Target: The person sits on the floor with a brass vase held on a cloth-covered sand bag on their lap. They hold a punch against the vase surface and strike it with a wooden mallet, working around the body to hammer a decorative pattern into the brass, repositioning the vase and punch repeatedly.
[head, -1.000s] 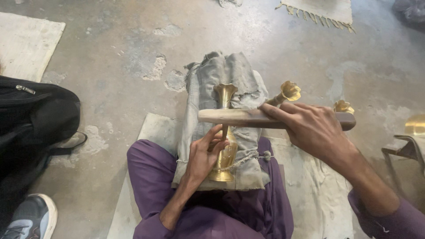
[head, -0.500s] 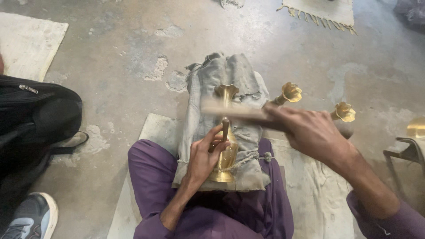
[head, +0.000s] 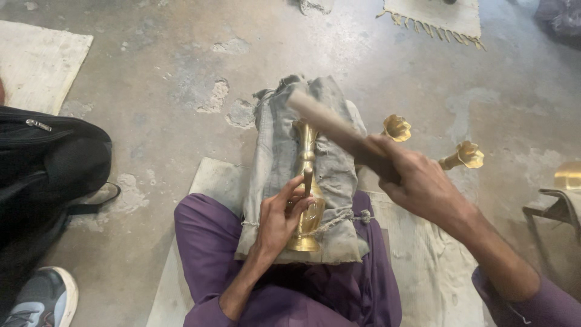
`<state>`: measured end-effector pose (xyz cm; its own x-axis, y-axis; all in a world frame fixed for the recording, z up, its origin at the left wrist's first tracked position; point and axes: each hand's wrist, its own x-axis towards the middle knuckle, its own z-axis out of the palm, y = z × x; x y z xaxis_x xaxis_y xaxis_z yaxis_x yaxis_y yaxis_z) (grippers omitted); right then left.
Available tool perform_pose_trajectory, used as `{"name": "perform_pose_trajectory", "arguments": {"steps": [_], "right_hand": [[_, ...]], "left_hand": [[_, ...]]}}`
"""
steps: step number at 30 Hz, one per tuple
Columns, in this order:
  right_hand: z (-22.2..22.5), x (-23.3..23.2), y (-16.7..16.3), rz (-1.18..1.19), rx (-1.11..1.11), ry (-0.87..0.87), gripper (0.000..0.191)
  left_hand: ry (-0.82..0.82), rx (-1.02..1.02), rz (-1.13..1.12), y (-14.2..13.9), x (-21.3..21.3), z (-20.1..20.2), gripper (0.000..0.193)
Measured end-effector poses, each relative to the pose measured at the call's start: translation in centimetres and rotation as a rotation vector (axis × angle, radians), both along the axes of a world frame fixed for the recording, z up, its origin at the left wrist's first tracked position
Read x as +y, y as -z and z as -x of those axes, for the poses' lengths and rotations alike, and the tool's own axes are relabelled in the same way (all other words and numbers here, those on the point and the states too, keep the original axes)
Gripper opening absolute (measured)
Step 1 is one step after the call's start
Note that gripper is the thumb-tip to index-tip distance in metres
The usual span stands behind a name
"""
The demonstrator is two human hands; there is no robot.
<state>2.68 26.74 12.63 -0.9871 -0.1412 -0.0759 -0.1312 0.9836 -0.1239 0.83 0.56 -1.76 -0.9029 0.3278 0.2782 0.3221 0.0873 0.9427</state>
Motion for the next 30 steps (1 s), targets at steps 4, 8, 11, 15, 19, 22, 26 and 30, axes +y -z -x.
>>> {"name": "perform_pose_trajectory", "arguments": {"steps": [4,8,11,15,19,22,26,30], "right_hand": [[-0.4,-0.5,-0.3,-0.264,0.072,-0.041,0.051],[-0.5,-0.6,-0.5,0.018,0.02,0.057,0.059],[-0.5,-0.5,-0.3,-0.212,-0.009,-0.041,0.053],[-1.2,-0.1,0.0,0.053,0.105,0.068,0.063],[-1.4,-0.1,0.2,-0.292,-0.061,0.014,0.048],[-1.5,-0.1,0.0,-0.008,0.225,-0.037,0.044],[-1.9,0.1,0.1,0.007,-0.088,0.189,0.063],[-2.3,0.3,0.7,-0.042,0.063,0.102,0.057]], "left_hand": [[0.018,-0.062,0.024,-0.2,0.1,0.0,0.049],[0.016,-0.026,-0.04,-0.1,0.0,-0.4,0.049],[0.006,-0.008,0.005,0.2,0.1,-0.4,0.048],[0.033,-0.014,0.002,0.5,0.2,-0.4,0.05],[0.018,0.008,0.022,0.4,0.2,-0.5,0.047],[0.025,0.017,-0.008,0.2,0.0,-0.7,0.047],[0.024,-0.012,-0.017,0.1,0.2,-0.8,0.046],[0.028,-0.023,0.007,0.3,0.3,-0.9,0.046]]}}
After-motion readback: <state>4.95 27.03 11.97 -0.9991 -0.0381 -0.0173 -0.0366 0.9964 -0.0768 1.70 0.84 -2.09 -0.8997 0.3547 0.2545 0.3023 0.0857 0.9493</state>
